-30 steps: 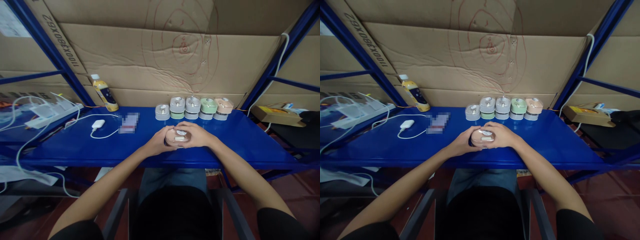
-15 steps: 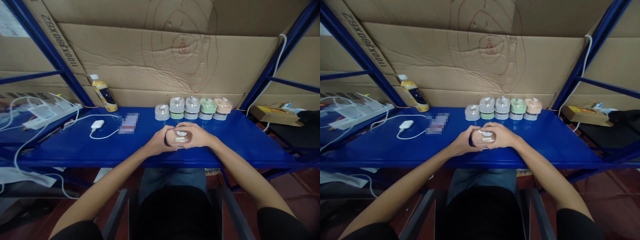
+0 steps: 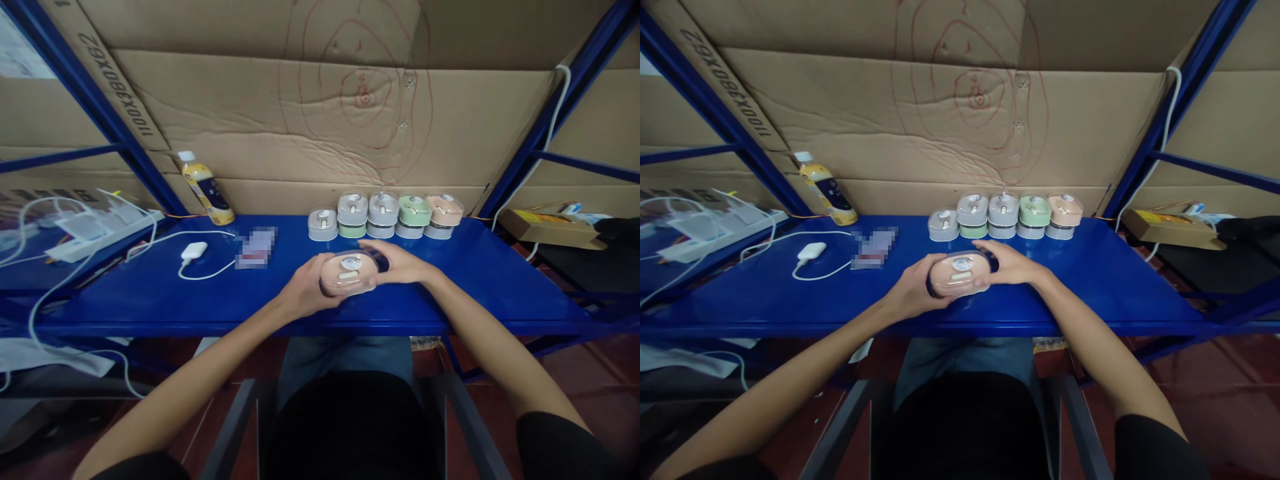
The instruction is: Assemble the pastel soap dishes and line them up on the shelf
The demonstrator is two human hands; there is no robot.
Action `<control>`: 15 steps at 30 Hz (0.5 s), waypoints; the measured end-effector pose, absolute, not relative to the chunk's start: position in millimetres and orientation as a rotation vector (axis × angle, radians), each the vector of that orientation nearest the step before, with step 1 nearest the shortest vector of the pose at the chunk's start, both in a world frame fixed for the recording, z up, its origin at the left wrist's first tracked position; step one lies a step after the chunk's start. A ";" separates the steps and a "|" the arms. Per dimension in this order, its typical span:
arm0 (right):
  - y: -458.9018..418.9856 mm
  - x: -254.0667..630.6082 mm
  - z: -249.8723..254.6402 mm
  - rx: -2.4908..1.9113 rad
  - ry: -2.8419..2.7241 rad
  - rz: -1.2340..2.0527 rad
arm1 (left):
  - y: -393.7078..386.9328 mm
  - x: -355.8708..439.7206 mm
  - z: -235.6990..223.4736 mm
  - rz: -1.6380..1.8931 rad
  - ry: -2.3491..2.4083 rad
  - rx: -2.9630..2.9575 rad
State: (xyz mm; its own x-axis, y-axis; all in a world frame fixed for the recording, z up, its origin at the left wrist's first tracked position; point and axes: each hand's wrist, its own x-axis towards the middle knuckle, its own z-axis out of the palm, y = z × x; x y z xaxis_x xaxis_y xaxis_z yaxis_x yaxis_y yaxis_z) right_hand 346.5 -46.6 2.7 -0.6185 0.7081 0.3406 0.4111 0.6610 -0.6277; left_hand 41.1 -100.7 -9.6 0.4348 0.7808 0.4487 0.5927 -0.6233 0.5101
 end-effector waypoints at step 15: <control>7.7 465.8 35.1 -1.375 -0.750 -0.182 | 29.5 68.8 36.6 1.365 2.178 1.707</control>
